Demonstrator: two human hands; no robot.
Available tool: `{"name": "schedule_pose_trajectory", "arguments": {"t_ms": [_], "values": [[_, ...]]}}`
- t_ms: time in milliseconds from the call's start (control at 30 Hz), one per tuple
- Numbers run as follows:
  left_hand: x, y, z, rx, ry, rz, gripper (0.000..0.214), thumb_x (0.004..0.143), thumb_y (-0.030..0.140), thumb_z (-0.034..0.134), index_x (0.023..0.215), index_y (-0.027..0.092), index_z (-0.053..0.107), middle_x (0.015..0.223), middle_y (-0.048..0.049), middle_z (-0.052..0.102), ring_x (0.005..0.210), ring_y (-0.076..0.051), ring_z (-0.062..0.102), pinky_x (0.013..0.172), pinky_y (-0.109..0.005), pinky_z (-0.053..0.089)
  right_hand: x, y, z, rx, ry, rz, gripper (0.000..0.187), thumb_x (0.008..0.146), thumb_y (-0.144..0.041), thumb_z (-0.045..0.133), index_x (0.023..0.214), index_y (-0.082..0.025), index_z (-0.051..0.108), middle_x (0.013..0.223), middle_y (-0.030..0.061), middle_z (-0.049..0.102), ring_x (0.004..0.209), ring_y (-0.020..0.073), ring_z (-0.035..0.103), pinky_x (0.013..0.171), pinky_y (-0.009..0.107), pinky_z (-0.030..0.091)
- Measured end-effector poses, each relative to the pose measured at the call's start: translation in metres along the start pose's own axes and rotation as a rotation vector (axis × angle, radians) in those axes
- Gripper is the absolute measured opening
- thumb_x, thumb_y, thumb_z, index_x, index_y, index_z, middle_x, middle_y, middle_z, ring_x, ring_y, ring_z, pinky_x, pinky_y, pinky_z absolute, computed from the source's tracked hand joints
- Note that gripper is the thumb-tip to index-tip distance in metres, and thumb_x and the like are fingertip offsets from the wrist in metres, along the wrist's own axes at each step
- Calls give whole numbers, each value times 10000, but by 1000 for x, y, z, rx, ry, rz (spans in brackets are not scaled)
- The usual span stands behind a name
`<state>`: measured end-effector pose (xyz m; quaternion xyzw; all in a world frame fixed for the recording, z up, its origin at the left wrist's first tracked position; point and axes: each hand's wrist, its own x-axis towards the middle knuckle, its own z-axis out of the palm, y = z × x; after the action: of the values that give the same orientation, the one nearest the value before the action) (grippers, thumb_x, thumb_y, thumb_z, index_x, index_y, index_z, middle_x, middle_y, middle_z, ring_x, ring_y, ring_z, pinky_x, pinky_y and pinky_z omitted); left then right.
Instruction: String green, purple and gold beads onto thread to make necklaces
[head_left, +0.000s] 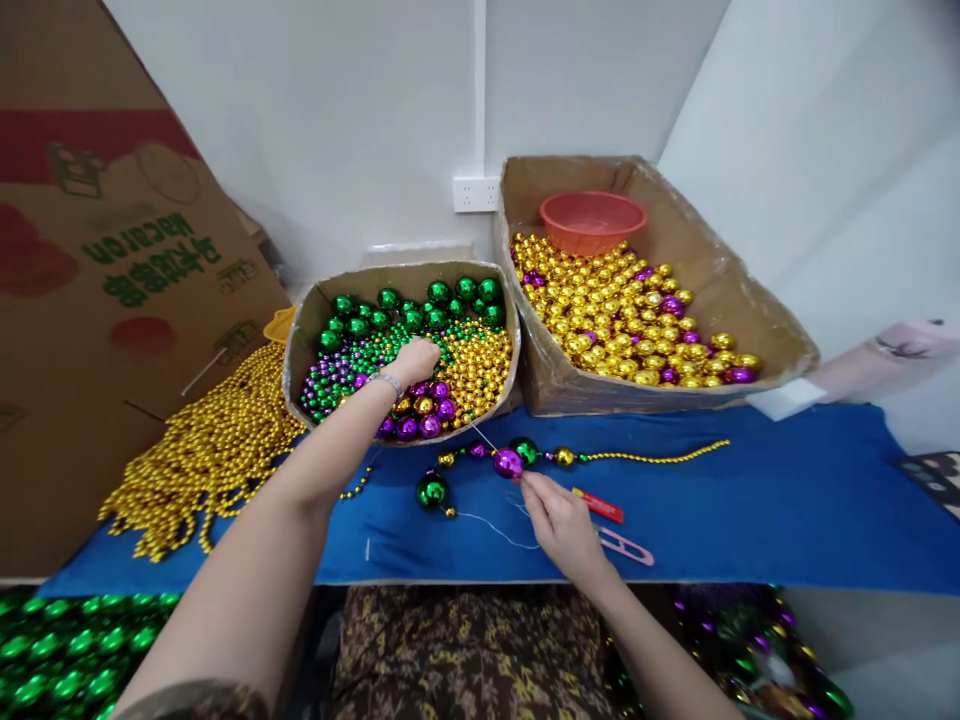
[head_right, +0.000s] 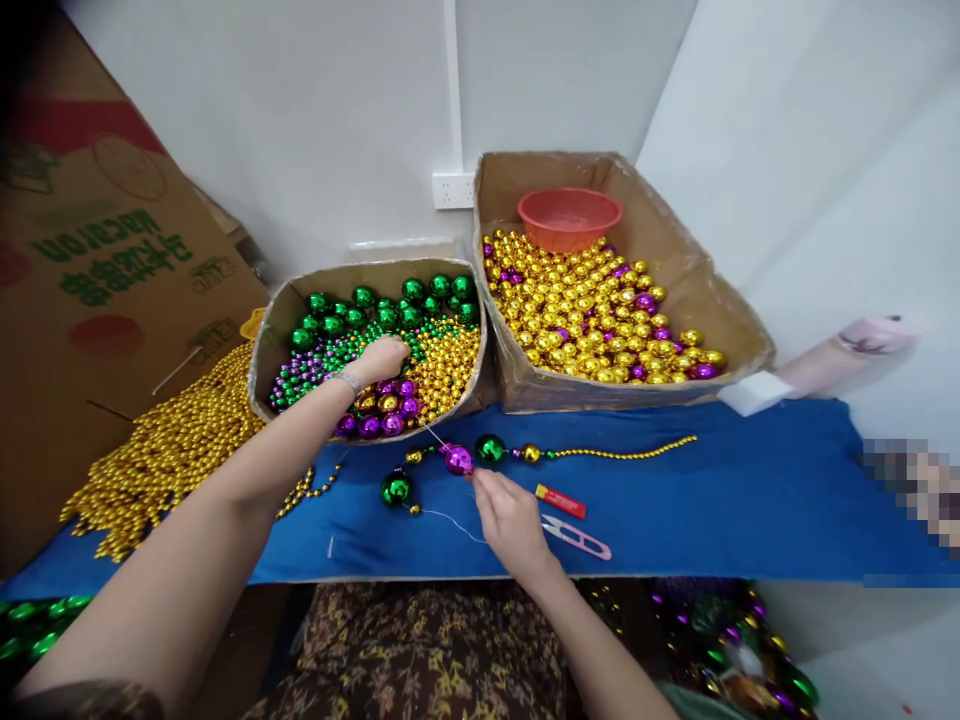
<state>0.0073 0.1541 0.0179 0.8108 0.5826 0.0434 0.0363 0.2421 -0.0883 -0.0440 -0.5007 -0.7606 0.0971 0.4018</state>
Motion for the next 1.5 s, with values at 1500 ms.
{"name": "schedule_pose_trajectory", "arguments": {"t_ms": [1500], "values": [[-153, 88, 0, -1424, 36, 42, 311, 733, 323, 764, 1004, 196, 678, 891, -50, 688, 808, -148, 628, 693, -244, 504, -3, -1, -2, 23, -33, 51, 273, 991, -238, 378, 1000, -162, 639, 879, 79, 709, 773, 177, 676, 681, 258, 501]]}}
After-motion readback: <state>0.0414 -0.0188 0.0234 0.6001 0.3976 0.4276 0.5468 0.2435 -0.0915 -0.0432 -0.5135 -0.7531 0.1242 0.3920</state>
